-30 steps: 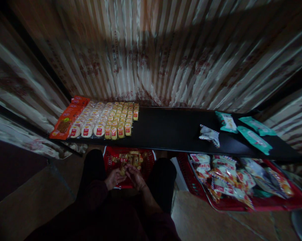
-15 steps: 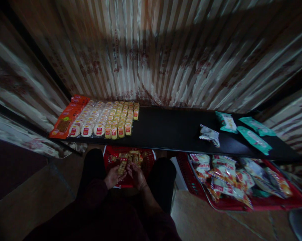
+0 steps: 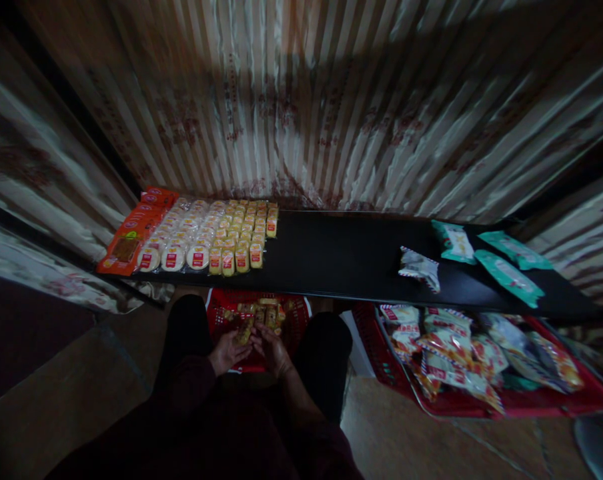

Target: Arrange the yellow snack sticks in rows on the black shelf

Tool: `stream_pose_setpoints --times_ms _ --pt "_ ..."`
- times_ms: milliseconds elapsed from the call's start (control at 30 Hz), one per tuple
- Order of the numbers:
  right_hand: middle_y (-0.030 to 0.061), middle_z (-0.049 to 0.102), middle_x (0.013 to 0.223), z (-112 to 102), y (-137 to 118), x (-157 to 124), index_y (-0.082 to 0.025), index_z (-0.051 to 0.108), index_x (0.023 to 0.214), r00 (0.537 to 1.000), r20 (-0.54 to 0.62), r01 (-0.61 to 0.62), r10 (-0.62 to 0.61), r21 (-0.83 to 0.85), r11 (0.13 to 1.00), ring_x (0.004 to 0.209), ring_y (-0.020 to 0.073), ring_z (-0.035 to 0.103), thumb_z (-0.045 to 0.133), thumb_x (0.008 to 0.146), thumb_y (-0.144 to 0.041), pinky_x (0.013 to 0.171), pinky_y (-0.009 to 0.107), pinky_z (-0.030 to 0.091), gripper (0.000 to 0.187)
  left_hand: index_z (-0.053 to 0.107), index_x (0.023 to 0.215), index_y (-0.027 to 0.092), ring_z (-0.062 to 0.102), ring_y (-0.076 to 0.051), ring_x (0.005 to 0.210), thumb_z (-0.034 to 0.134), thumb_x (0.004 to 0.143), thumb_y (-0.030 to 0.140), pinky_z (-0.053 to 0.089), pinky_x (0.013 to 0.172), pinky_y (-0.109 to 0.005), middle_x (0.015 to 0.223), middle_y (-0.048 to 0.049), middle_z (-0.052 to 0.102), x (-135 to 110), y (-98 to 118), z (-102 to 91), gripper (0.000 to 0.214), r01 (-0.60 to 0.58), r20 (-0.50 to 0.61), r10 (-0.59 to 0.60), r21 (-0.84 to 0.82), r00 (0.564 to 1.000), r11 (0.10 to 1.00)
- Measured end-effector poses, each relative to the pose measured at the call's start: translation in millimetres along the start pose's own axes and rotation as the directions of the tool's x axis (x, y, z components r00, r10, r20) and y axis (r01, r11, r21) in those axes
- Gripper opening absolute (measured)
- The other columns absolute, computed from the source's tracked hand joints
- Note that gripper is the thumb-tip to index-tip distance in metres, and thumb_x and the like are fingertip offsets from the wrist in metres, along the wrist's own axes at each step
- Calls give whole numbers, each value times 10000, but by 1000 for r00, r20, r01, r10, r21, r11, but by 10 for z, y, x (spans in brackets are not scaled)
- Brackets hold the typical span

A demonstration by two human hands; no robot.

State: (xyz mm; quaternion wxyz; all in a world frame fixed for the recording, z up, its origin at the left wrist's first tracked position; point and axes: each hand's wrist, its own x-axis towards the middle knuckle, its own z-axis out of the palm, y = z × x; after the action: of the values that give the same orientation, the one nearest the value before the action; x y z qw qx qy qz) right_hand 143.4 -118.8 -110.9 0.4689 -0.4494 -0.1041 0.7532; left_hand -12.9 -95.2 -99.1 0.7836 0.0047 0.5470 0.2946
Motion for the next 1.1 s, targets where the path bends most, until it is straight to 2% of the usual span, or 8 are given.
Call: stream_pose_setpoints --times_ms 300,467,667,767,1000,1100 --pt "44 704 1015 -42 85 81 -232 687 957 999 -50 3 -5 -39 999 886 170 645 760 596 -384 849 312 457 399 588 1043 130 670 -155 766 458 880 282 523 851 -316 876 -91 684 61 -30 -26 258 -48 -24 49 55 998 997" --pt "65 689 1091 -56 131 105 -242 685 975 997 -79 1 -14 -162 987 995 204 619 727 607 -452 895 357 440 425 582 1092 146 653 -162 843 505 854 266 519 853 -322 1049 -105 656 77 -59 -26 277 -82 -2 83 145 997 986" --pt "73 698 1034 -32 156 108 -217 678 971 994 -111 0 -23 -205 979 917 208 636 776 510 -489 838 345 460 544 511 1265 236 631 -158 925 519 836 236 497 882 -337 1177 -79 613 92 -90 -31 429 -131 93 113 215 989 968" --pt "68 711 976 -14 149 98 -206 682 939 994 -107 6 -30 -215 977 880 210 645 794 477 -510 817 342 468 563 487 1296 257 615 -149 947 549 818 268 487 892 -324 1226 -69 582 109 -103 -55 482 -151 94 132 240 987 959" --pt "83 706 1025 -9 157 93 -207 679 933 984 -167 20 -62 -247 969 959 231 651 766 527 -571 835 349 494 552 532 1279 290 587 -161 1025 629 735 359 433 928 -312 1176 -45 619 -60 -71 -2 556 -235 194 173 372 966 898" --pt "74 718 988 -37 173 111 -206 679 902 986 -136 54 -94 -272 961 942 232 658 766 511 -593 858 360 496 557 561 1248 294 553 -198 1123 667 682 415 405 946 -333 1230 -48 603 -136 -69 39 589 -283 246 195 404 950 870"
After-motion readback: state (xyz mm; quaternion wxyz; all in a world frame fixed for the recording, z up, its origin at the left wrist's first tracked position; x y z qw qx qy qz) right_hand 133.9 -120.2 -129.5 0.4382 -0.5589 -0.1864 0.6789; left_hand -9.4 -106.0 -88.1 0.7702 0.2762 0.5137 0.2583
